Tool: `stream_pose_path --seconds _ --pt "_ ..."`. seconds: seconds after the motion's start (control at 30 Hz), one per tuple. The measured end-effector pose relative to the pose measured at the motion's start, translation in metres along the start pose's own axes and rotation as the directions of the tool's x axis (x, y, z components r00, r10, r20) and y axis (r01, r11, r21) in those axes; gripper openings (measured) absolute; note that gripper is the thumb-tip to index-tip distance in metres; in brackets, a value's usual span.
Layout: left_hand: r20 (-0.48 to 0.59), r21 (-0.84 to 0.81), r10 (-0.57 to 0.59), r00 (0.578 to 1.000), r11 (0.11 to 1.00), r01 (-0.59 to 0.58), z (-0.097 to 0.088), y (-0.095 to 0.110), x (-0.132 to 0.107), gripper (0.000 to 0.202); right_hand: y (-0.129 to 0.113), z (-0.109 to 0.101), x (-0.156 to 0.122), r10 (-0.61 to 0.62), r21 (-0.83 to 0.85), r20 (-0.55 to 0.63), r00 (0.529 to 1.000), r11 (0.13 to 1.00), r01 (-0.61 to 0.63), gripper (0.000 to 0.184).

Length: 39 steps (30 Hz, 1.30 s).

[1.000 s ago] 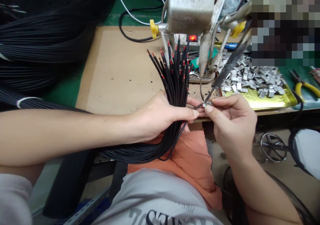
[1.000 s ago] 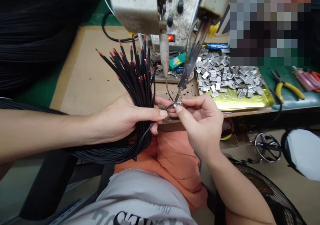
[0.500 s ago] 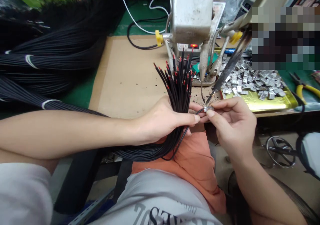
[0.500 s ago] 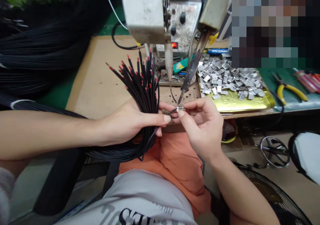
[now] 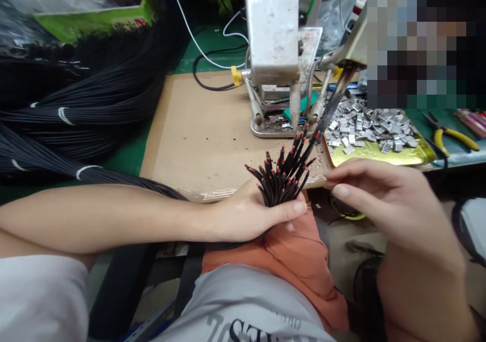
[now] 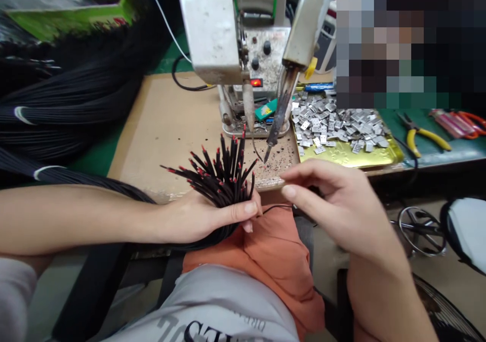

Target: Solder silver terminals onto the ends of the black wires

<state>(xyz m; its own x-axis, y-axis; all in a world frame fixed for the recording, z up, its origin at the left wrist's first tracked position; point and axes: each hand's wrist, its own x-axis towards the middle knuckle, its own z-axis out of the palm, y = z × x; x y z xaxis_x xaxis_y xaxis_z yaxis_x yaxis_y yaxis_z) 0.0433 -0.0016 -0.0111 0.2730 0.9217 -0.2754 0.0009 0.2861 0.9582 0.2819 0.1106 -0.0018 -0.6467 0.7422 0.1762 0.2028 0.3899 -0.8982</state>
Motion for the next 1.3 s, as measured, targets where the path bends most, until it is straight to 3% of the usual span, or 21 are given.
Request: stream_pose_path --seconds 0.1,0.2,0.33,0.47,0.6,0.7,0.8,0.9,1.03,1.13,1.23,1.3 --pt "0.049 -0.029 -0.013 0.999 0.999 0.015 0.001 0.0 0.002 0.037 -0.005 0.033 0.002 0.024 0.218 -0.079 0.997 0.976 -0.006 0.019" --pt "0.034 -0.072 -0.033 0.999 0.997 0.035 0.002 0.001 0.002 0.038 -0.007 0.052 0.002 0.028 0.287 -0.18 0.983 0.958 0.025 0.015" --pt "-0.076 -0.001 -0.03 0.997 1.0 0.03 0.002 0.003 0.0 0.032 -0.002 0.055 -0.007 0.073 0.171 -0.193 0.978 0.984 -0.04 0.01" --pt "-0.171 0.05 -0.05 0.984 0.997 0.059 0.001 0.006 -0.002 0.019 0.0 0.052 -0.015 -0.02 -0.025 -0.202 0.979 1.0 0.016 0.012" --pt "-0.229 0.035 -0.043 0.972 0.998 0.053 0.0 0.005 -0.001 0.015 -0.002 0.045 -0.012 -0.002 -0.062 -0.153 0.988 0.998 -0.008 0.013" --pt "-0.208 0.055 0.012 0.978 0.999 -0.001 -0.002 0.004 -0.001 0.013 -0.001 0.044 -0.007 0.058 0.135 -0.1 0.993 0.99 -0.044 0.013" --pt "-0.134 0.077 0.028 0.991 0.997 -0.018 -0.004 0.005 -0.001 0.013 0.001 0.051 -0.005 0.079 0.425 0.013 0.997 0.902 -0.077 0.014" --pt "-0.118 0.068 0.048 0.992 0.997 -0.04 -0.004 0.007 -0.001 0.014 0.001 0.06 -0.005 0.056 0.492 0.039 0.998 0.868 -0.068 0.014" --pt "-0.17 0.001 0.058 0.984 0.998 -0.059 -0.001 0.006 0.0 0.013 0.003 0.055 -0.002 0.035 0.314 -0.037 0.999 0.949 -0.021 0.011" --pt "-0.231 -0.075 -0.01 0.973 0.997 -0.008 0.001 0.0 0.003 0.017 0.018 0.036 0.005 -0.033 0.029 -0.225 0.974 0.999 0.04 0.009" --pt "-0.203 -0.229 -0.087 0.975 0.973 0.039 0.001 -0.006 0.005 0.027 0.039 0.006 0.016 -0.198 -0.389 -0.499 0.843 0.921 -0.014 0.01" --pt "-0.175 -0.281 -0.095 0.98 0.959 0.043 0.001 -0.008 0.006 0.03 0.051 -0.014 0.025 -0.242 -0.49 -0.587 0.772 0.866 -0.101 0.01"
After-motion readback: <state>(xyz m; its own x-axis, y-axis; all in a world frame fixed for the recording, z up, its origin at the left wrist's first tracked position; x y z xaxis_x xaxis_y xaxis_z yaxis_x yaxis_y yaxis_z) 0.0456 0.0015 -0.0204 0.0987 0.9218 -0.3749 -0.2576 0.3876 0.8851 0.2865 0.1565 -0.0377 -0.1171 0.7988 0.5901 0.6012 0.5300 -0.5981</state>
